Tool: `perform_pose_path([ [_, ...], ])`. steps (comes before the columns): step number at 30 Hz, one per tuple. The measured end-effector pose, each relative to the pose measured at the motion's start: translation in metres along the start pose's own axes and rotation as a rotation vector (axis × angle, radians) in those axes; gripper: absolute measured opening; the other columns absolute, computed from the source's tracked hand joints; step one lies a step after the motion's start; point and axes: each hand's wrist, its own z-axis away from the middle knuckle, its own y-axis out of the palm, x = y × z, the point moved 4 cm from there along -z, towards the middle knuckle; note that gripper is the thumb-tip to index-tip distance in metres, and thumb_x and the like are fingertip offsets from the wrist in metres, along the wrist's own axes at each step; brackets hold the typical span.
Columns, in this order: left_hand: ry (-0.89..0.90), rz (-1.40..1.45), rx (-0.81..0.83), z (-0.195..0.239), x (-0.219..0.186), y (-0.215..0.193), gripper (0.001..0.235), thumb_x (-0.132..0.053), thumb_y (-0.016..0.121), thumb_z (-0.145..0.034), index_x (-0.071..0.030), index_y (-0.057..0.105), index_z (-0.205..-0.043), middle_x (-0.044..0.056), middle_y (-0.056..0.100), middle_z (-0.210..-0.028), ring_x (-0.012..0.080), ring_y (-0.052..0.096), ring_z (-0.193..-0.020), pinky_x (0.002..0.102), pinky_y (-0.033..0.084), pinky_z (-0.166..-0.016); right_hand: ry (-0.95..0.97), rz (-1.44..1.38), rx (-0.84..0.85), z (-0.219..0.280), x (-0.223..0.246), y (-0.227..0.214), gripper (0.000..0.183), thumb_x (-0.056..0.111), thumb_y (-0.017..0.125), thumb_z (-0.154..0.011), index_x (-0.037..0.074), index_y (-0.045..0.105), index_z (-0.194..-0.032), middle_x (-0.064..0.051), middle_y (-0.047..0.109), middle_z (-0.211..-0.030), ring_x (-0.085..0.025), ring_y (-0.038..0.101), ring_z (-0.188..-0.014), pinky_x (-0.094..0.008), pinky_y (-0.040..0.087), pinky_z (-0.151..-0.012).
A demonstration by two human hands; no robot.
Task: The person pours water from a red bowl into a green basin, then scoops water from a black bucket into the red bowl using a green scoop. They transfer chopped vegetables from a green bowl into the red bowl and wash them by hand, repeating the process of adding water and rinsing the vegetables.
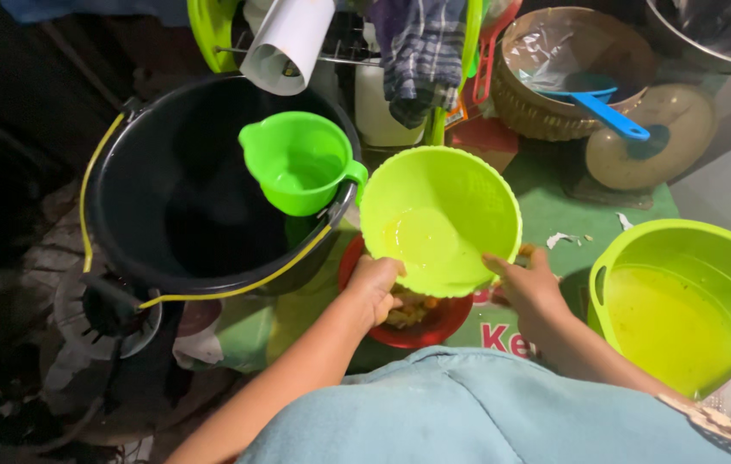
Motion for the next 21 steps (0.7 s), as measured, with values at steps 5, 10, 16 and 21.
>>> perform_pose_path([
  [5,-0.04,0.441,0.196,0.0,0.009,-0.008,0.057,0.004,0.049,-0.08,-0.007,0.058,-0.136,0.018,0.064,-0.131,0.0404,0.064,-0.119,0.056,0.062,-0.088,-1.031,0.577,-0.334,0.03,0.079,0.027,0.068,0.03,0.086,-0.086,-0.003,0.049,-0.132,-0.025,0.05,-0.13,-0.039,0.049,-0.124,-0.049,0.042,-0.107],
  [10,-0.078,0.289,0.14,0.004,0.015,-0.02,0.053,0.001,0.049,-0.085,-0.006,0.056,-0.136,0.019,0.067,-0.124,0.0457,0.069,-0.107,0.053,0.066,-0.076,-1.379,0.797,-0.47,0.043,0.141,0.066,0.066,0.027,0.09,-0.072,0.009,0.062,-0.129,-0.021,0.052,-0.141,-0.043,0.049,-0.127,-0.052,0.039,-0.1],
  [16,-0.157,0.301,0.074,-0.009,0.042,-0.021,0.053,0.003,0.046,-0.083,-0.002,0.051,-0.135,0.03,0.065,-0.117,0.0519,0.071,-0.091,0.059,0.064,-0.065,-1.382,0.704,0.214,0.025,0.18,0.155,0.048,0.037,0.086,-0.082,0.005,0.073,-0.116,-0.024,0.06,-0.124,-0.041,0.063,-0.109,-0.046,0.052,-0.094],
  [21,-0.148,0.272,-0.007,-0.009,0.048,-0.028,0.058,0.007,0.046,-0.082,-0.013,0.045,-0.137,0.029,0.063,-0.113,0.0539,0.068,-0.082,0.061,0.061,-0.064,-1.25,0.917,0.259,0.012,0.18,0.187,0.055,0.042,0.09,-0.075,0.001,0.071,-0.106,-0.026,0.059,-0.113,-0.041,0.062,-0.105,-0.046,0.051,-0.094],
])
